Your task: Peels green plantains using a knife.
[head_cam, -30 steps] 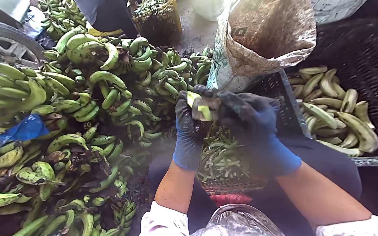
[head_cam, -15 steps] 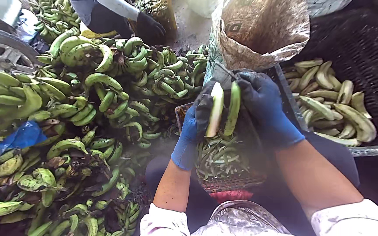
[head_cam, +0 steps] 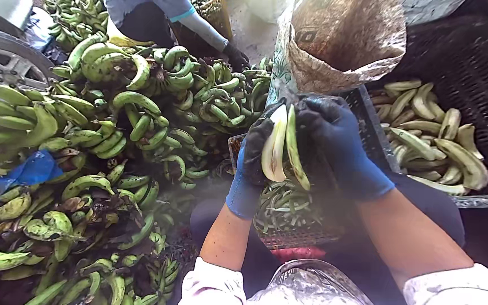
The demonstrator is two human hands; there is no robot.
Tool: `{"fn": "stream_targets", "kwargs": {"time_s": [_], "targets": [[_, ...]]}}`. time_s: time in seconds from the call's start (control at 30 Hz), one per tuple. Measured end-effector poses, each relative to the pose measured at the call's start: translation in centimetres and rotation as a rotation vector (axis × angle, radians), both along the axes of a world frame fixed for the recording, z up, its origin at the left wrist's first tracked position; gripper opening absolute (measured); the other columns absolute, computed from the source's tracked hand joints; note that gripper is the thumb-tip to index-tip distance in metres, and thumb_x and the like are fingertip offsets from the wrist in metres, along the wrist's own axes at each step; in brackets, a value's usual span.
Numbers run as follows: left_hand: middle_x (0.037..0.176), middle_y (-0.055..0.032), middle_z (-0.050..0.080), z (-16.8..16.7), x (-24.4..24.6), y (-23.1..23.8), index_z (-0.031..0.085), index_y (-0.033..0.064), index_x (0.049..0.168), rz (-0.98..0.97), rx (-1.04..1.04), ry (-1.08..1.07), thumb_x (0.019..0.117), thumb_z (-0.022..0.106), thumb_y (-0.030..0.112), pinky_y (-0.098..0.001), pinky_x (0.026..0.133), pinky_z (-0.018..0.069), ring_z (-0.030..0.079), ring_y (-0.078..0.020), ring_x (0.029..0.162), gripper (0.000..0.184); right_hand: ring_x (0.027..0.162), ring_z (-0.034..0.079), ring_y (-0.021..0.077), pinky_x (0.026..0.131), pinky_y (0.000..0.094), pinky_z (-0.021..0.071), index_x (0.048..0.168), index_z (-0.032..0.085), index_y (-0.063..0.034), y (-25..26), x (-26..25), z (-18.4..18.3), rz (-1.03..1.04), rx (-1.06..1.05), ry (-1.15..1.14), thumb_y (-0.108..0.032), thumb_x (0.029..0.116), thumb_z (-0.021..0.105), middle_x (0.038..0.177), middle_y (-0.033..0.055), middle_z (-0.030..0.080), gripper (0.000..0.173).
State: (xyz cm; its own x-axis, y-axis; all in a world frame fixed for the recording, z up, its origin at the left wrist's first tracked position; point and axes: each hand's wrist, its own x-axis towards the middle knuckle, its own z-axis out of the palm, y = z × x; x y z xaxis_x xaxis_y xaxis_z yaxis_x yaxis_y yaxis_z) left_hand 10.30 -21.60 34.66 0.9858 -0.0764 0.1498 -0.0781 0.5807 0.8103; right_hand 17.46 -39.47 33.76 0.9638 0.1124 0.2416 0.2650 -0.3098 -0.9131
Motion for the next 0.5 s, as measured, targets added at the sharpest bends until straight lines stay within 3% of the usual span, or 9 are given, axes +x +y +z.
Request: {"fn": "stream_targets", "kwargs": {"time_s": [0.03, 0.1, 0.17, 0.23, 0.3, 0.33, 0.37, 0.4, 0.5], "targets": [[0.096, -0.0009, 0.067, -0.2, 0.4, 0.3, 0.056, 0.0188, 0.138, -0.037, -0.072, 0.012, 0.1053, 0.042, 0.035, -0.0209, 0.059, 0.0543, 0.063, -0.0054, 0.071, 0.039, 0.124, 0.059, 0.016, 0.103, 0.0393, 0.0525, 0.128, 0.07, -0.0173, -0.5, 0.4, 0.0, -0.013, 0.122, 0.113, -0.042, 0.0958, 0.067, 0.136, 0.0059, 0.061, 0.041], [0.084, -0.0005, 0.063, -0.8, 1.1, 1.3, 0.06, 0.0199, 0.123, -0.053, -0.205, 0.064, 0.1059, 0.038, 0.044, -0.0203, 0.05, 0.0488, 0.057, -0.0064, 0.059, 0.037, 0.107, 0.067, 0.0121, 0.087, 0.0313, 0.0603, 0.128, 0.067, -0.0142, -1.4, -0.1, 0.4, 0.035, 0.334, 0.19, -0.031, 0.0965, 0.067, 0.129, 0.0026, 0.064, 0.035], [0.082, 0.0015, 0.058, -1.1, 1.3, 2.0, 0.057, 0.0205, 0.128, -0.043, -0.265, 0.134, 0.1062, 0.035, 0.049, -0.0181, 0.049, 0.047, 0.053, -0.0049, 0.057, 0.042, 0.1, 0.067, 0.0135, 0.081, 0.0308, 0.0607, 0.127, 0.065, -0.0137, -1.7, -1.8, 1.0, 0.23, 0.468, 0.216, -0.026, 0.0967, 0.064, 0.128, 0.0021, 0.065, 0.033], [0.091, 0.002, 0.063, -1.1, 0.9, 1.6, 0.058, 0.0209, 0.129, 0.041, -0.099, 0.135, 0.1079, 0.035, 0.044, -0.0177, 0.056, 0.0509, 0.059, -0.0037, 0.066, 0.039, 0.096, 0.068, 0.0115, 0.077, 0.0289, 0.06, 0.127, 0.067, -0.0179, -1.1, -3.4, 1.3, 0.461, 0.557, 0.301, -0.03, 0.0949, 0.064, 0.123, -0.0008, 0.067, 0.034], [0.117, -0.0012, 0.066, -1.2, -0.1, 0.9, 0.057, 0.0168, 0.137, 0.102, 0.361, 0.044, 0.1101, 0.036, 0.029, -0.0249, 0.079, 0.056, 0.064, -0.0077, 0.095, 0.036, 0.088, 0.068, 0.0113, 0.072, 0.0281, 0.0599, 0.125, 0.068, -0.0157, 0.0, -4.6, 1.2, 0.645, 0.632, 0.437, -0.032, 0.0956, 0.065, 0.115, 0.0011, 0.071, 0.034], [0.131, -0.0051, 0.063, -1.3, 0.1, 0.9, 0.056, 0.0106, 0.139, 0.06, 0.54, 0.007, 0.1086, 0.04, 0.021, -0.0313, 0.097, 0.053, 0.062, -0.012, 0.113, 0.036, 0.087, 0.069, 0.0125, 0.072, 0.029, 0.0607, 0.124, 0.07, -0.0123, 0.2, -5.2, 1.5, 0.645, 0.599, 0.482, -0.027, 0.096, 0.063, 0.111, 0.0033, 0.072, 0.032], [0.13, -0.0094, 0.064, -1.6, 1.5, 1.0, 0.058, 0.0028, 0.136, 0.026, 0.573, -0.018, 0.1059, 0.043, 0.016, -0.0334, 0.102, 0.0507, 0.061, -0.014, 0.117, 0.036, 0.087, 0.069, 0.012, 0.073, 0.0285, 0.0606, 0.123, 0.07, -0.0104, -0.1, -5.7, 2.0, 0.587, 0.509, 0.474, -0.022, 0.0965, 0.06, 0.109, 0.0035, 0.072, 0.03], [0.123, -0.0106, 0.067, -1.9, 2.9, 1.7, 0.061, -0.0019, 0.129, 0.019, 0.555, -0.038, 0.1044, 0.045, 0.013, -0.0326, 0.1, 0.0508, 0.062, -0.0138, 0.112, 0.033, 0.09, 0.068, 0.0102, 0.076, 0.0277, 0.0603, 0.123, 0.07, -0.0105, -0.8, -5.9, 2.6, 0.502, 0.385, 0.402, -0.02, 0.0967, 0.061, 0.11, 0.0018, 0.072, 0.029], [0.102, -0.0005, 0.066, -1.3, 5.2, 7.4, 0.06, 0.0098, 0.125, 0.14, 0.446, 0.2, 0.1083, 0.041, 0.028, -0.0285, 0.073, 0.0558, 0.063, -0.0106, 0.087, 0.031, 0.12, 0.063, 0.0112, 0.104, 0.0342, 0.0537, 0.129, 0.068, -0.0109, -6.2, -3.9, 2.8, 0.221, -0.115, -0.036, -0.036, 0.0988, 0.065, 0.132, 0.0029, 0.066, 0.039]]}}
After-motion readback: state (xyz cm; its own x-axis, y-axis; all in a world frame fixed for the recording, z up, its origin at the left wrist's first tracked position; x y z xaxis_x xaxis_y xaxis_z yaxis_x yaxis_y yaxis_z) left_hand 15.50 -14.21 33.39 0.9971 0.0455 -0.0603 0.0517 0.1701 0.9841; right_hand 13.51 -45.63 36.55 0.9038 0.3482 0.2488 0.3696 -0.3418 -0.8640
